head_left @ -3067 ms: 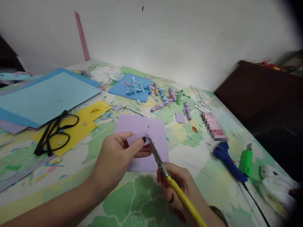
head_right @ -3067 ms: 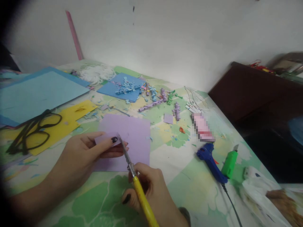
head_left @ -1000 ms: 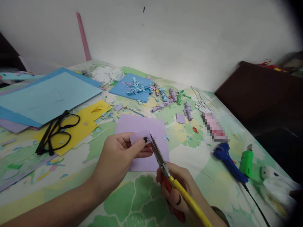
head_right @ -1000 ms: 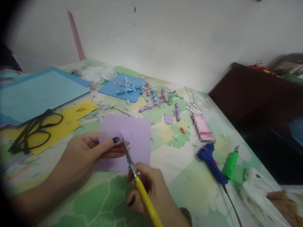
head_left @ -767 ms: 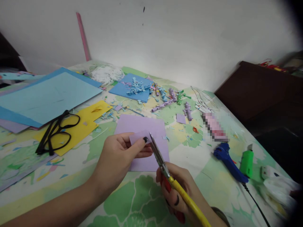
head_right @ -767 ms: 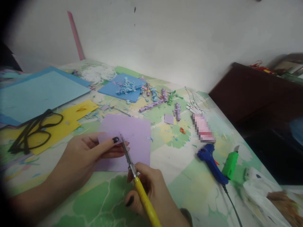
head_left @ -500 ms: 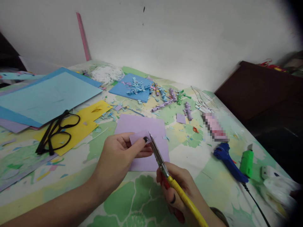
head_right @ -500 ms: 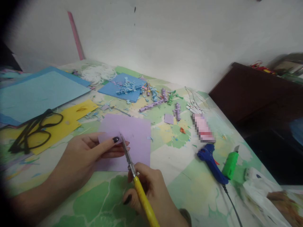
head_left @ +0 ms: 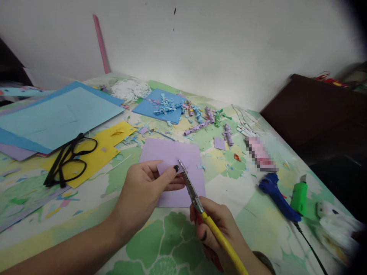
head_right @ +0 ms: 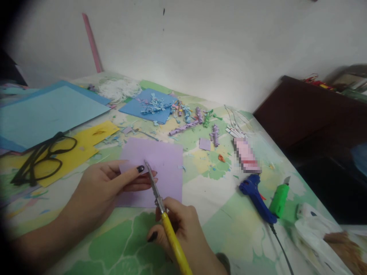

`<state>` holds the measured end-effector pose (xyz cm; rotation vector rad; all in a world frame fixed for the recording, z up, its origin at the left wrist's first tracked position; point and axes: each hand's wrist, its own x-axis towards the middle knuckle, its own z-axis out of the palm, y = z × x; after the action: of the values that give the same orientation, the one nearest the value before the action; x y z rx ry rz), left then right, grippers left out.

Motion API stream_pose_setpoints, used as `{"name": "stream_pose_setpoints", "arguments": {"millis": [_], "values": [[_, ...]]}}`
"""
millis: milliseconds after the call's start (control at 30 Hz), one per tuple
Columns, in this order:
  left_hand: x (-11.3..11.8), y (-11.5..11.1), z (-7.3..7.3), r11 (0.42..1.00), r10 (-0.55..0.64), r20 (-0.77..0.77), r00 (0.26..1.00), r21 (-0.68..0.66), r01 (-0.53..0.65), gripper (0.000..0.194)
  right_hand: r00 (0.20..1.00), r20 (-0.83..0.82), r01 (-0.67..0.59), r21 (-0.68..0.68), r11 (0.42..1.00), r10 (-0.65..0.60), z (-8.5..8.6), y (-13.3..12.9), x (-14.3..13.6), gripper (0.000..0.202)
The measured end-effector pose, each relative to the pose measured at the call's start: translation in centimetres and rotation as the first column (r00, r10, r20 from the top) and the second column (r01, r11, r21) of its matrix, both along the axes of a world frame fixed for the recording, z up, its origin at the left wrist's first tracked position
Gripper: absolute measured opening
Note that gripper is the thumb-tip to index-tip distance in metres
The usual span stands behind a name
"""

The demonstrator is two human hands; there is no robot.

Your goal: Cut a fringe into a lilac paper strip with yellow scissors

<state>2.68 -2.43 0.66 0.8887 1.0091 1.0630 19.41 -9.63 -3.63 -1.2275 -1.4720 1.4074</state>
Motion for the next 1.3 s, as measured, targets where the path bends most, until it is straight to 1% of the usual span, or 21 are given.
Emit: {"name": "stream_pose_setpoints", "arguments": {"millis": [167,333,433,733,967,1100,1233,1300], "values": [[-0.04,-0.14,-0.01,1.000,0.005,-0.007,1.000,0.000,-0.005,0.012,0.998,-0.038,-0.042,-0.047,0.998,0.040,0.13,-0.12,0.27,0.057],[-0.01,-0.23,0.00,1.000,0.009,-0.004,1.000,-0.012,-0.009,0.013,0.986,-0.151,-0.075,-0.048,0.996,0.067,0.22,-0.04,0.25,0.062],[-0.07,-0.19,0.05,1.000,0.015,-0.008,1.000,-0.013,-0.015,0.014,0.984,-0.167,-0.079,-0.055,0.995,0.069,0.22,-0.12,0.17,0.063],[0.05,-0.23,-0.04,1.000,0.010,-0.013,1.000,0.012,-0.010,0.012,0.996,-0.065,-0.072,-0.065,0.995,0.068,0.25,-0.49,0.38,0.060],[0.06,-0.32,0.05,1.000,0.019,-0.036,0.999,0.008,-0.019,0.012,0.997,-0.047,-0.070,-0.061,0.996,0.067,0.08,-0.48,0.20,0.061],[0.13,-0.28,0.11,1.000,0.026,-0.029,0.999,0.008,-0.026,0.012,0.995,-0.071,-0.069,-0.068,0.995,0.064,-0.08,-0.57,0.22,0.060],[0.09,-0.27,-0.05,1.000,0.025,-0.031,0.999,0.013,-0.025,0.013,0.997,-0.037,-0.068,-0.019,0.997,0.068,0.06,-0.26,0.08,0.057],[0.09,-0.25,-0.11,1.000,0.022,-0.033,0.999,0.014,-0.022,0.013,0.999,-0.022,-0.049,0.019,0.999,0.049,0.13,-0.08,-0.05,0.056]]}}
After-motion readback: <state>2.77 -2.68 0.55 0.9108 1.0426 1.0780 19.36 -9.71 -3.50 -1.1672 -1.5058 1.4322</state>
